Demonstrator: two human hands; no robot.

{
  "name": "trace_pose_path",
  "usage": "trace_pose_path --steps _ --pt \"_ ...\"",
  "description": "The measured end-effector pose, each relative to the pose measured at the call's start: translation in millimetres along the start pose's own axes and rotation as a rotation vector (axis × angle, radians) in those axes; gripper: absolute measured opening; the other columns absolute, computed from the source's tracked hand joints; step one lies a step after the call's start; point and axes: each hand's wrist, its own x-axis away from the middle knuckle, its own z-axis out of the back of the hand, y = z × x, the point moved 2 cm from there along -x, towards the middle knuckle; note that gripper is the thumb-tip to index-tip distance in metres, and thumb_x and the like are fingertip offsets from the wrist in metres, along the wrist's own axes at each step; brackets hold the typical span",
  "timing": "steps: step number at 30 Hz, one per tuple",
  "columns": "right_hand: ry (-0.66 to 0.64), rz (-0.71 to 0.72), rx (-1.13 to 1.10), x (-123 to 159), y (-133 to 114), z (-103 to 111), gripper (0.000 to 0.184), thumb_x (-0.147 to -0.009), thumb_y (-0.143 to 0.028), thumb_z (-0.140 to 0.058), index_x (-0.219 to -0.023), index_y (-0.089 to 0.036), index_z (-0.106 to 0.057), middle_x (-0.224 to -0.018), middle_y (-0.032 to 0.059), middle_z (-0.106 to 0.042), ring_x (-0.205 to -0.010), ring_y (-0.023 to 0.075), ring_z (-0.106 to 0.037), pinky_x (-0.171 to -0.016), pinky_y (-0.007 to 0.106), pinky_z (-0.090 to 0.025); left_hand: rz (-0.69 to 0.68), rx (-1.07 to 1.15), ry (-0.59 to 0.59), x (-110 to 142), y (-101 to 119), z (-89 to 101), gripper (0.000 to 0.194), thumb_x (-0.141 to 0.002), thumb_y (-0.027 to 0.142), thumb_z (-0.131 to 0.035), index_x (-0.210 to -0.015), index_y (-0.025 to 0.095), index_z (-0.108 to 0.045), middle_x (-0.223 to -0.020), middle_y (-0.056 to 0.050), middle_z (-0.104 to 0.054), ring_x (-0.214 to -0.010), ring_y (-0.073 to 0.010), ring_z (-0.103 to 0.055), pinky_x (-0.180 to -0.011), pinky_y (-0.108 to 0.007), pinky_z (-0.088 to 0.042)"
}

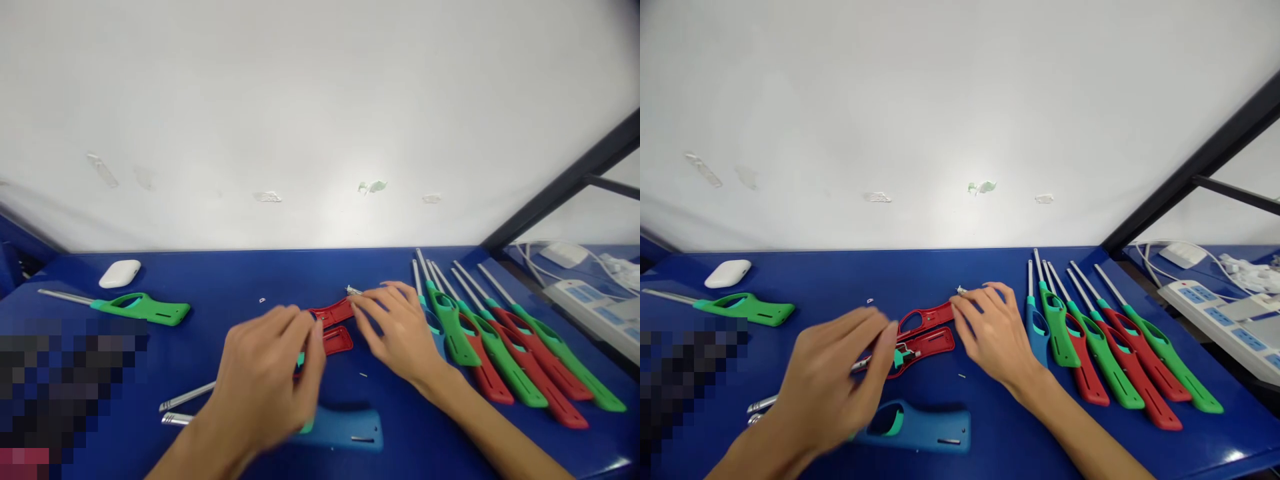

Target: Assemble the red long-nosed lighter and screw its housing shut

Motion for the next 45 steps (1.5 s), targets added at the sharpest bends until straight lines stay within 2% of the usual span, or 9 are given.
trace_pose_path --steps 5,11,15,18,20,24,30,39,45 --pt "-0.185 -0.093 0.048 1.8 30.3 -6.8 0.029 -0.110 -0.019 -0.049 -0.129 -0.015 -0.070 -0.127 0.0165 -0.069 -0.119 0.0351 -0.063 -0.107 0.061 -0.043 0.143 -0.020 -0.053 -31.4 -41.5 -12.8 0.025 -0.097 0.021 -0.047 -0.078 0.022 -0.064 -0.077 -0.004 -0.066 -0.078 -0.0225 -0.063 -0.069 -0.034 -0.044" --pt "-0.464 0.124 -0.084 2.4 22.1 -3.0 0.038 -0.113 -0.028 -0.045 -0.148 -0.029 -0.057 -0.151 0.0064 -0.057 -0.143 0.0267 -0.048 -0.120 0.052 -0.039 0.510 0.128 0.129 -39.7 -93.8 12.4 0.035 -0.091 0.039 -0.052 -0.062 0.022 -0.063 -0.056 -0.003 -0.061 -0.051 -0.0188 -0.053 -0.054 -0.032 -0.034" --pt "-0.546 0.178 -0.108 3.2 11.7 -5.6 0.045 -0.110 -0.018 -0.040 -0.152 -0.024 -0.053 -0.152 0.0105 -0.057 -0.147 0.0284 -0.043 -0.123 0.056 -0.035 0.567 0.379 0.271 -88.5 -89.3 7.7 0.036 -0.094 0.035 -0.043 -0.064 0.021 -0.058 -0.060 0.000 -0.059 -0.053 -0.0142 -0.054 -0.053 -0.028 -0.041" --pt "-0.514 0.185 -0.071 3.8 11.5 -6.9 0.046 -0.109 -0.016 -0.039 -0.154 -0.022 -0.051 -0.152 0.0104 -0.057 -0.146 0.0277 -0.045 -0.122 0.055 -0.035 0.494 0.477 0.287 -122.0 -74.2 -13.4 0.039 -0.102 0.032 -0.044 -0.066 0.020 -0.054 -0.058 0.004 -0.052 -0.052 -0.0109 -0.050 -0.051 -0.025 -0.039" --pt "-0.467 0.164 -0.024 3.0 15.9 -6.4 0.047 -0.109 -0.014 -0.038 -0.155 -0.023 -0.049 -0.150 0.0094 -0.058 -0.142 0.0258 -0.049 -0.122 0.054 -0.035 0.441 0.476 0.285 -127.5 -67.2 -29.1 0.044 -0.106 0.042 -0.052 -0.068 0.020 -0.053 -0.056 0.008 -0.045 -0.050 -0.0095 -0.046 -0.053 -0.024 -0.040" --pt "-0.361 0.038 0.072 -0.1 33.7 -1.5 0.040 -0.110 -0.015 -0.038 -0.145 -0.019 -0.058 -0.133 0.0112 -0.067 -0.124 0.0273 -0.060 -0.116 0.056 -0.038 0.261 0.387 0.247 -99.4 -62.5 -46.4 0.049 -0.105 0.050 -0.057 -0.067 0.020 -0.049 -0.056 0.010 -0.039 -0.049 -0.0088 -0.039 -0.055 -0.024 -0.039" --pt "-0.333 -0.062 0.151 1.9 61.2 4.0 0.031 -0.110 -0.023 -0.043 -0.124 -0.019 -0.071 -0.115 0.0096 -0.075 -0.109 0.0296 -0.066 -0.106 0.056 -0.044 0.053 0.215 0.168 -46.6 -63.7 -35.1 0.044 -0.105 0.031 -0.045 -0.062 0.022 -0.039 -0.058 0.007 -0.039 -0.051 -0.0101 -0.034 -0.058 -0.028 -0.030" --pt "-0.345 -0.097 0.187 3.2 70.5 9.9 0.031 -0.114 -0.030 -0.043 -0.109 -0.020 -0.072 -0.099 0.0057 -0.077 -0.093 0.0256 -0.070 -0.111 0.053 -0.037 -0.108 0.031 -0.145 -11.1 -47.6 -18.2 0.026 -0.099 0.019 -0.044 -0.079 0.024 -0.059 -0.075 0.001 -0.062 -0.066 -0.0185 -0.060 -0.059 -0.033 -0.034" --pt "-0.340 -0.096 0.182 2.4 66.4 6.7 0.032 -0.116 -0.032 -0.041 -0.107 -0.021 -0.070 -0.093 0.0038 -0.076 -0.088 0.0235 -0.069 -0.110 0.051 -0.037 -0.237 -0.140 -0.279 3.8 -41.5 -14.6 0.023 -0.099 0.027 -0.043 -0.098 0.023 -0.066 -0.094 -0.008 -0.071 -0.085 -0.0304 -0.069 -0.065 -0.042 -0.052"
